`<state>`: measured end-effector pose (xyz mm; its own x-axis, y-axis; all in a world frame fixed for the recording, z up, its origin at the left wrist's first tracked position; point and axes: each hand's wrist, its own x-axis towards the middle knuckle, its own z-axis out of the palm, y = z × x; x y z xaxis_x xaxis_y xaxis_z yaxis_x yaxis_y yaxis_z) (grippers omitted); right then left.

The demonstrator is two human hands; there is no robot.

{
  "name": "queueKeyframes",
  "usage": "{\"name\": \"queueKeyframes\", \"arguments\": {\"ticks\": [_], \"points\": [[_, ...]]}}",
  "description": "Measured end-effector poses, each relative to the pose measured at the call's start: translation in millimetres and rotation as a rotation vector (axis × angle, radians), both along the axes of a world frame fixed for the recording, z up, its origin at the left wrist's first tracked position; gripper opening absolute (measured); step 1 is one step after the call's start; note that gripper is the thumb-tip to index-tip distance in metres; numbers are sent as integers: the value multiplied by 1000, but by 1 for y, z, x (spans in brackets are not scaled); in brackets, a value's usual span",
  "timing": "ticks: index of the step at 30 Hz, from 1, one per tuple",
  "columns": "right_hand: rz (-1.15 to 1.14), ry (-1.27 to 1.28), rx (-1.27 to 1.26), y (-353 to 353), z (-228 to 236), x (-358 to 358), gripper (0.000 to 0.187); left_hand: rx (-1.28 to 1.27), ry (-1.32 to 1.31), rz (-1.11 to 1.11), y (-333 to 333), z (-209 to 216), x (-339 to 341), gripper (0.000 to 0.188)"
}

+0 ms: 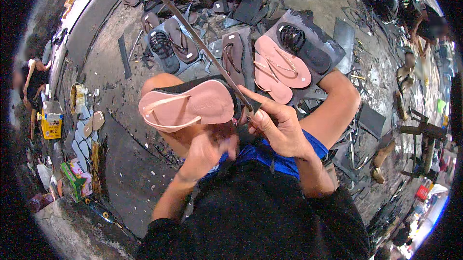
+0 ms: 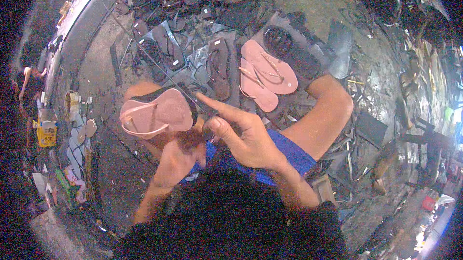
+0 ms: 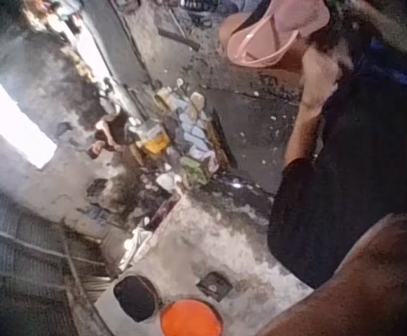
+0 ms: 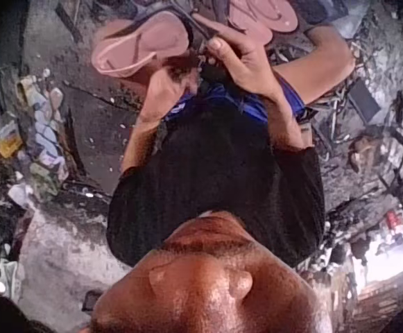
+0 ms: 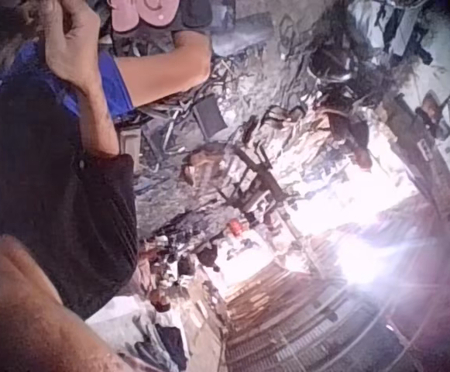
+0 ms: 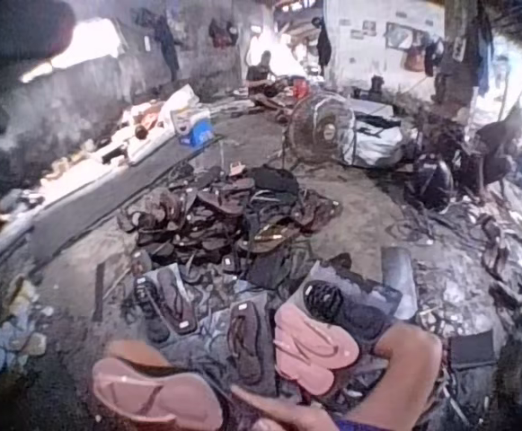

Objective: The person sits on the floor and uses a knife to cut the soles and straps off several flip-flops and sandals. They handle each shoe one at a time, cutting away the rubber or plastic components and placing the removed pieces into a pile.

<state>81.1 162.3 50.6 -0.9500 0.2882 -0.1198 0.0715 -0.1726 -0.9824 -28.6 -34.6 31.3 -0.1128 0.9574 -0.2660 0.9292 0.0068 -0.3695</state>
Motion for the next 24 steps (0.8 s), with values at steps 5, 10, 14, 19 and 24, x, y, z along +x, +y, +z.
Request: {"name": "queueKeyframes", "arguments": {"ticks": [5, 10, 14, 19, 24], "points": [[-285, -31, 464, -19, -3, 5, 44, -1536, 2404, -963, 89, -21, -4, 34], [-487, -82, 867, -32, -37, 58, 39, -1362, 2398, -893, 81, -27, -5, 31], [-400, -202, 760, -37, -20, 52, 34, -1302, 2499, -1053, 59, -41, 19, 28], [-332, -318, 197, -24, -27, 19, 28, -1313, 2537, -1228, 41, -38, 34, 27], [-325, -412, 418, -32, -27, 69, 32, -1358, 2376, -1176, 40, -46, 17, 27]]}}
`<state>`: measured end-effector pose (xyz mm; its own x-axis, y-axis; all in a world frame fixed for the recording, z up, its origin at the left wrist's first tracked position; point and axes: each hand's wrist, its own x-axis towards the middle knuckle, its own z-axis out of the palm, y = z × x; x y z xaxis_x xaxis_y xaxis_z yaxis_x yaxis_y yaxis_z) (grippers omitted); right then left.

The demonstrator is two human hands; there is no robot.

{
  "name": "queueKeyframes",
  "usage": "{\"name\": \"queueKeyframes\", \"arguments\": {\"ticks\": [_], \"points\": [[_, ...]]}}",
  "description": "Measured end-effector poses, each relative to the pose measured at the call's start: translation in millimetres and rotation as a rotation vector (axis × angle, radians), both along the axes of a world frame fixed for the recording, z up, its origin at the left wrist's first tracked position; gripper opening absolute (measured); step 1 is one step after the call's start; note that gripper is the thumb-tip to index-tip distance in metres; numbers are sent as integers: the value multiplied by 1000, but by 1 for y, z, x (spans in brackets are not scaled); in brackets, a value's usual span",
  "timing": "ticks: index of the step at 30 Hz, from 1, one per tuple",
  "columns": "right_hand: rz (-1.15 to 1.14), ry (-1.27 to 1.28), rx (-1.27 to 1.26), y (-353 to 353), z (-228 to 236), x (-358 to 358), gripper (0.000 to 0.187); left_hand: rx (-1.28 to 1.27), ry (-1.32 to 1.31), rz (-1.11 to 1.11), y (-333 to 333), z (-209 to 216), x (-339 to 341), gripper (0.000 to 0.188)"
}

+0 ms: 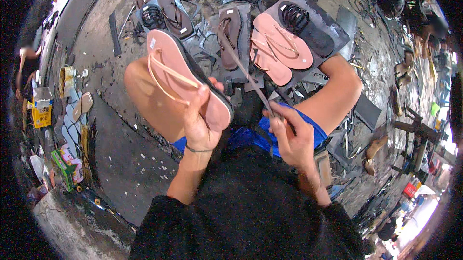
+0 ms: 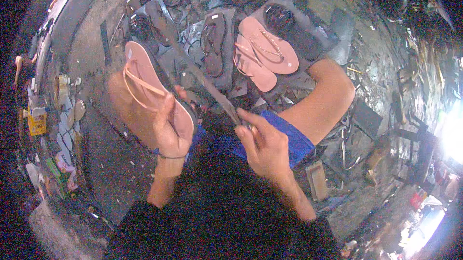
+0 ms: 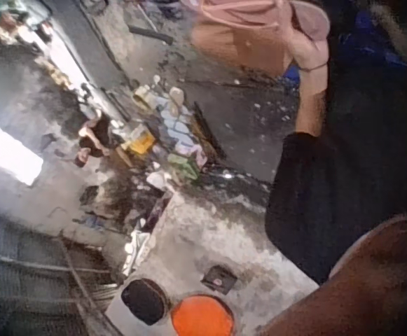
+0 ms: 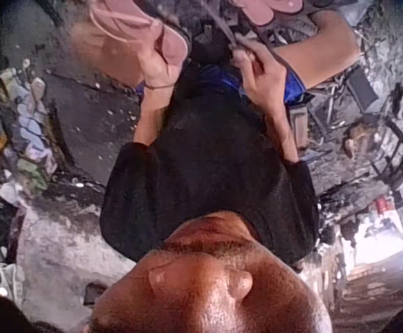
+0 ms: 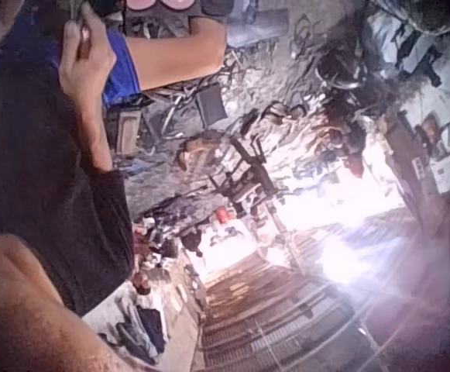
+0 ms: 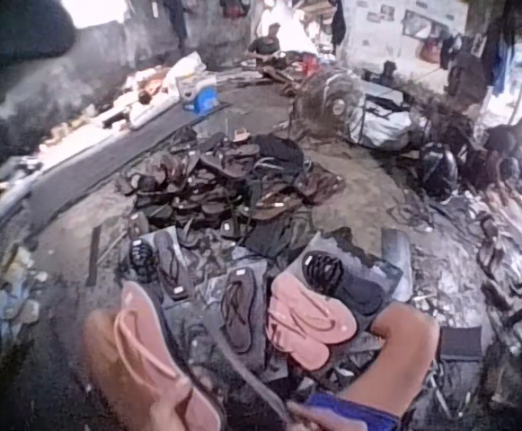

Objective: The person sits on the floor and uses a knife to cut the soles and straps off several flip-flops and sandals. They handle each shoe one at a time, cutting away the rubber or plastic components and placing the removed pieces into a pile.

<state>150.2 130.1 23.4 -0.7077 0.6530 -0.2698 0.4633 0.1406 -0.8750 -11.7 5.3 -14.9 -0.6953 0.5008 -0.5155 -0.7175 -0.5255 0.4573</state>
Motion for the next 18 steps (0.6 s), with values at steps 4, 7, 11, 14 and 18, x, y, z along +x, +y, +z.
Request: {"name": "queueKeyframes", "arguments": {"ticks": [4, 7, 11, 14, 18], "points": [[163, -38, 204, -16, 5, 42, 32, -196, 90, 148, 14, -2, -5, 36], [170, -28, 158, -24, 1, 61, 34, -134, 51, 37, 6, -2, -8, 45], [186, -32, 285, -20, 0, 54, 32, -166, 146, -31, 1, -12, -5, 48], [204, -2, 165, -20, 0, 32, 30, -316, 216, -2, -12, -16, 3, 46], [301, -24, 73, -20, 3, -4, 27, -420, 303, 3, -23, -17, 12, 47]]}}
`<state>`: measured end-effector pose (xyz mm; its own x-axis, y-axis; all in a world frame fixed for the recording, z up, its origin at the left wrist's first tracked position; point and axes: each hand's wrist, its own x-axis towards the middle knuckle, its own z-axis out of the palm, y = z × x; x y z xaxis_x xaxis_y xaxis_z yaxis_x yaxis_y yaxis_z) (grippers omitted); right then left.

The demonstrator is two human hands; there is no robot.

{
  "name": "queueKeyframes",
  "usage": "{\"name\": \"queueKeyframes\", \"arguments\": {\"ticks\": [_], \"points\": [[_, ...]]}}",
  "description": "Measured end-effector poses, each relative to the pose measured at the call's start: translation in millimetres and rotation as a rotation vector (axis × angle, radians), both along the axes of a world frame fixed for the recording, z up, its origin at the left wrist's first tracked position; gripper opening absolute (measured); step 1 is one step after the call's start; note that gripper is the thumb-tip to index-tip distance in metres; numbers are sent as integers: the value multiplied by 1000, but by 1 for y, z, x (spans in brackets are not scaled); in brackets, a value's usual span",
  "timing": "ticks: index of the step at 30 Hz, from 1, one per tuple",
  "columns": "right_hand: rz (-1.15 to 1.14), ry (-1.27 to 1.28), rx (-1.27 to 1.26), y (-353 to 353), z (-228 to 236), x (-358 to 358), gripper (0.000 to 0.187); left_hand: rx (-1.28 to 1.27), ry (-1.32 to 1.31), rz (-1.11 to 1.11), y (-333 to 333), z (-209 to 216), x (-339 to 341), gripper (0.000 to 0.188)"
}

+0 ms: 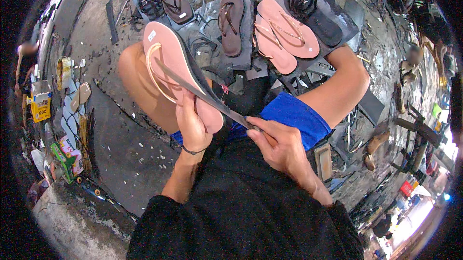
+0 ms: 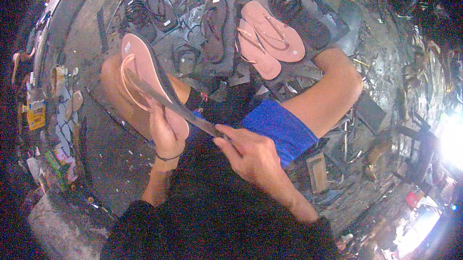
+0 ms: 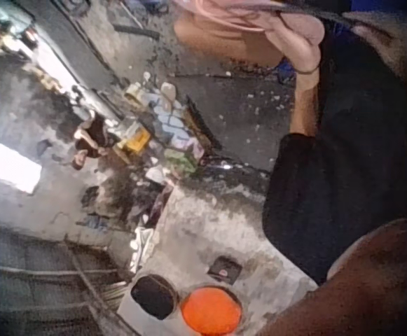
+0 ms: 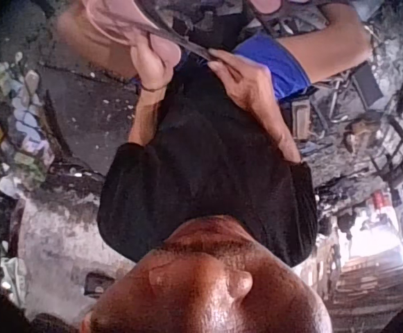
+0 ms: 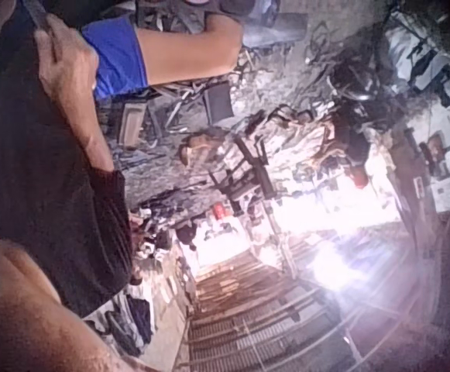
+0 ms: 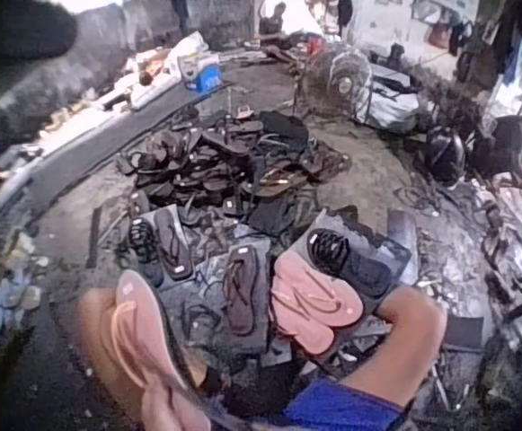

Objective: The person sits on the floor and uses a knife to cut the soles and straps off several flip-flops and sandals. They handle each shoe one at a time, cutting away the rubber or plastic components and placing the removed pieces into a pile.

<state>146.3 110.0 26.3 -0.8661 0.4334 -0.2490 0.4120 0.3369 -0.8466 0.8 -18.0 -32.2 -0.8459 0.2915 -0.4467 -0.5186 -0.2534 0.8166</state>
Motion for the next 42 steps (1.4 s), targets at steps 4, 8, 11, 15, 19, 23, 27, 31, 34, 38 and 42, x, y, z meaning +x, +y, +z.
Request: {"name": "queueKeyframes", "arguments": {"ticks": [4, 8, 11, 15, 19, 23, 27, 31, 34, 38, 42], "points": [[-8, 107, -16, -1, -15, -24, 27, -97, 15, -49, -9, 0, -9, 45], [-12, 59, -64, 0, 3, 11, 27, 81, -7, 24, -10, -7, -9, 42], [3, 16, -75, 4, 7, 20, 27, -66, 50, -70, -21, -7, -9, 39], [11, 97, -23, 2, -10, -7, 28, -89, -51, -83, -22, 5, -9, 34], [-59, 258, 23, -14, -34, -34, 30, 16, -197, -33, -13, 26, -8, 30], [-85, 309, 163, -14, -53, -71, 36, 46, -248, 12, -5, 30, -4, 29], [-97, 359, 139, -6, -61, -106, 40, 95, -240, -17, 0, 42, -4, 29], [-131, 289, -1, 11, -62, -157, 32, 52, -256, -36, -19, 26, 12, 30], [-170, 277, -441, 31, -68, -168, 36, -133, -8, -216, -38, 19, 24, 28], [-41, 221, -502, 26, -39, -118, 38, -244, 126, -614, -75, -6, 7, 39], [-331, 344, -621, 23, -13, -110, 39, 5, 68, -240, -47, 9, -10, 35]]}}
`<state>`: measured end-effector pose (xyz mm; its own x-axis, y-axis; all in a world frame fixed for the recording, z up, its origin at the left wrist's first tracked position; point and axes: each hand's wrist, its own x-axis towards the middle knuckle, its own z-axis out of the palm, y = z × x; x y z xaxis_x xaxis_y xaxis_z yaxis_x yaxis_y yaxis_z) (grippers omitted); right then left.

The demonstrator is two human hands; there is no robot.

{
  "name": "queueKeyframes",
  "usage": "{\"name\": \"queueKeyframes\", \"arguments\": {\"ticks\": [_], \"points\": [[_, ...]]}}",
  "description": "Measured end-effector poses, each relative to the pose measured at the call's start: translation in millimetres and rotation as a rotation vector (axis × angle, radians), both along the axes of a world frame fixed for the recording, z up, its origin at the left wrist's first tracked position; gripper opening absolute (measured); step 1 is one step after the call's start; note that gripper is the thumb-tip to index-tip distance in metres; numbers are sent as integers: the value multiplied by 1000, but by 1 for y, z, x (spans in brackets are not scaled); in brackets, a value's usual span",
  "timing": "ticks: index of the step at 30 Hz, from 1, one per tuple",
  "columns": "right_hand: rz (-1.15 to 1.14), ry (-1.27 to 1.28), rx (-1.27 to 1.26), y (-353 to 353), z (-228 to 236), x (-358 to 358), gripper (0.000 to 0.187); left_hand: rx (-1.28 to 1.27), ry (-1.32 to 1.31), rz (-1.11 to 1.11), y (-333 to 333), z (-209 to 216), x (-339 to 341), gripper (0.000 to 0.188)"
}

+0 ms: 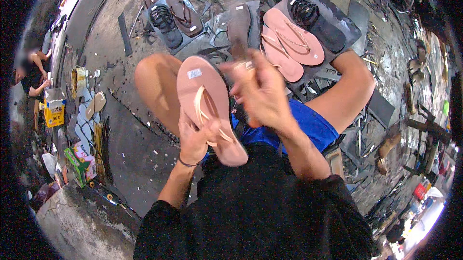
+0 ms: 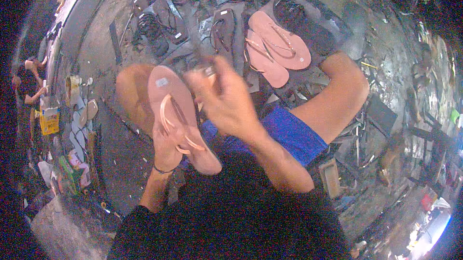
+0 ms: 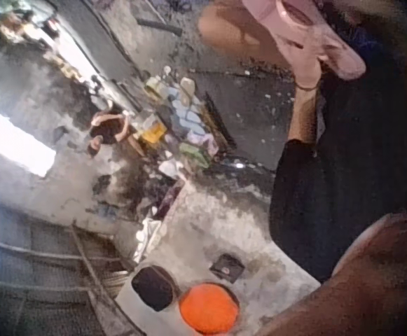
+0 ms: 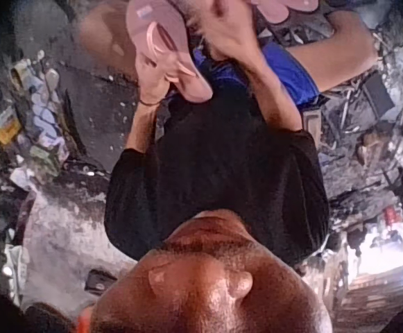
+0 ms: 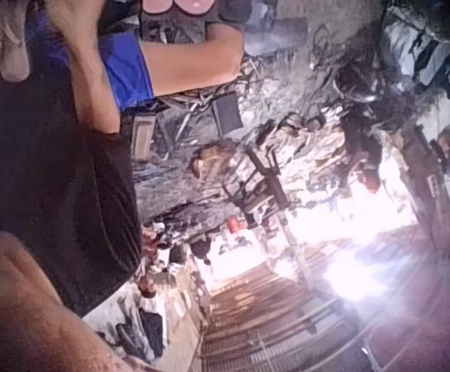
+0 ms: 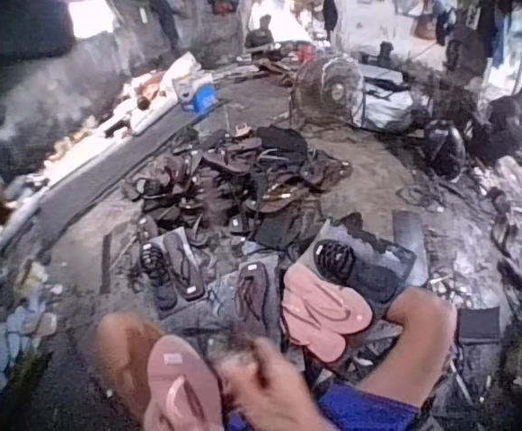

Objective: The person sits on the floor and uses a knife to cut the soles and straps off several flip-flops and sandals. They handle each shoe one at a time, cutting away the rubber or plastic components and placing the removed pieces into a pile.

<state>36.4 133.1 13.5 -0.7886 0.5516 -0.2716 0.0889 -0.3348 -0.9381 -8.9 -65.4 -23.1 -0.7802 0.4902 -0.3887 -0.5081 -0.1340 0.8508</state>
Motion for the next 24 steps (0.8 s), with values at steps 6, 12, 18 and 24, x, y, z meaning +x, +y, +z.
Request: {"name": "queueKeyframes", "arguments": {"ticks": [6, 12, 18, 24], "points": [[249, -156, 505, 4, 2, 103, 36, -66, -133, 167, 34, 26, -28, 32], [512, -96, 438, -9, -1, 128, 31, -319, -145, 220, 46, 39, -20, 38], [271, 21, 686, -33, -27, 97, 40, -197, -121, 239, 38, 21, -15, 32], [91, 45, 930, -41, -32, 59, 46, 71, -261, 254, 34, 17, -14, 34]]}}
